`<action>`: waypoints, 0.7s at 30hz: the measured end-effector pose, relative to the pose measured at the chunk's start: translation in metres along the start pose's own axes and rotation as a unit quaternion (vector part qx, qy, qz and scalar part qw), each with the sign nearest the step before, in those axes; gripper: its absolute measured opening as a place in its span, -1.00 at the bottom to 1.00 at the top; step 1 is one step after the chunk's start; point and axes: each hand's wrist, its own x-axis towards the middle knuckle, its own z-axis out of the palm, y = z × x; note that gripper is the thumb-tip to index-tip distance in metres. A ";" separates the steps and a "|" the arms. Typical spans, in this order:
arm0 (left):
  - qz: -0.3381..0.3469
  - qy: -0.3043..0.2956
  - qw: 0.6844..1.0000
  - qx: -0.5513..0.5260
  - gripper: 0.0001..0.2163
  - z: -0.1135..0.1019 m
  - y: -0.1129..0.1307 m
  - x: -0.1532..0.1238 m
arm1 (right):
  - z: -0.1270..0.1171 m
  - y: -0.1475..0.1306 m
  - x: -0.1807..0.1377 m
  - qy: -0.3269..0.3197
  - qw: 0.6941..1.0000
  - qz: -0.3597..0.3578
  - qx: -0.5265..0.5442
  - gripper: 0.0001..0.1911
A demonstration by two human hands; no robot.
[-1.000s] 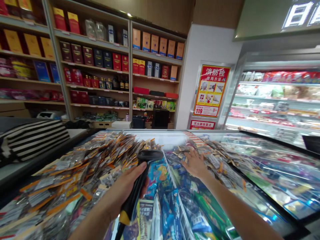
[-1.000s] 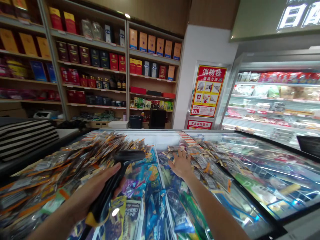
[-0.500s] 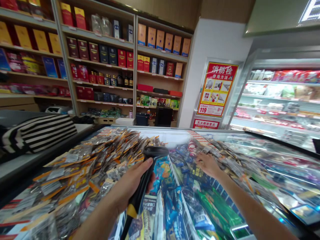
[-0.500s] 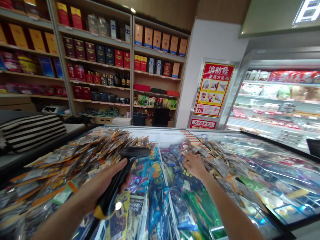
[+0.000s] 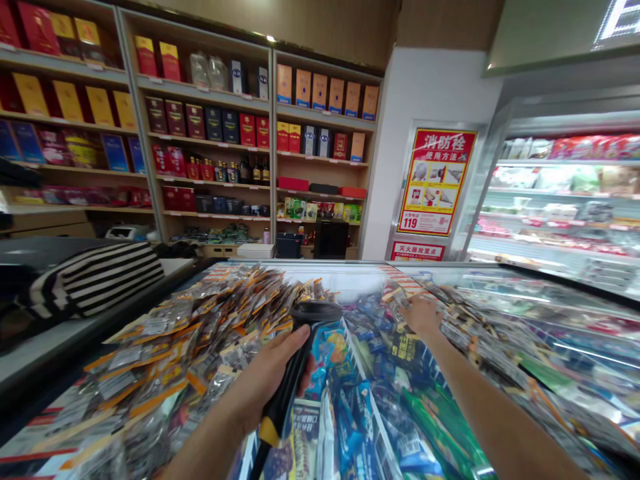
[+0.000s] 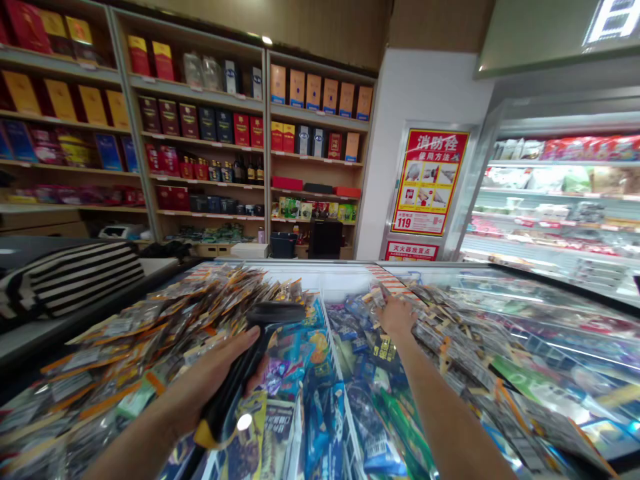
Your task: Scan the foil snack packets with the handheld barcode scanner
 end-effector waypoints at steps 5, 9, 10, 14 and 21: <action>0.003 0.000 1.000 0.016 -0.71 -0.001 0.000 -0.001 | -0.021 -0.024 -0.004 -0.197 0.927 -0.230 0.220 -0.65; 0.012 -0.004 1.000 0.022 -0.70 -0.002 -0.002 0.002 | -0.038 -0.051 -0.015 -0.383 0.856 -0.317 0.143 -0.68; 0.016 -0.001 1.000 0.024 -0.70 -0.003 -0.003 0.002 | -0.038 -0.060 -0.019 -0.374 0.859 -0.334 0.104 -0.69; 0.013 -0.021 0.999 0.038 -0.67 -0.005 -0.003 0.005 | -0.025 -0.085 -0.037 -0.138 0.942 -0.306 0.014 -0.70; 0.003 -0.022 1.000 0.018 -0.67 -0.007 -0.006 0.007 | -0.002 -0.067 -0.063 -0.135 0.981 -0.131 -0.040 -0.45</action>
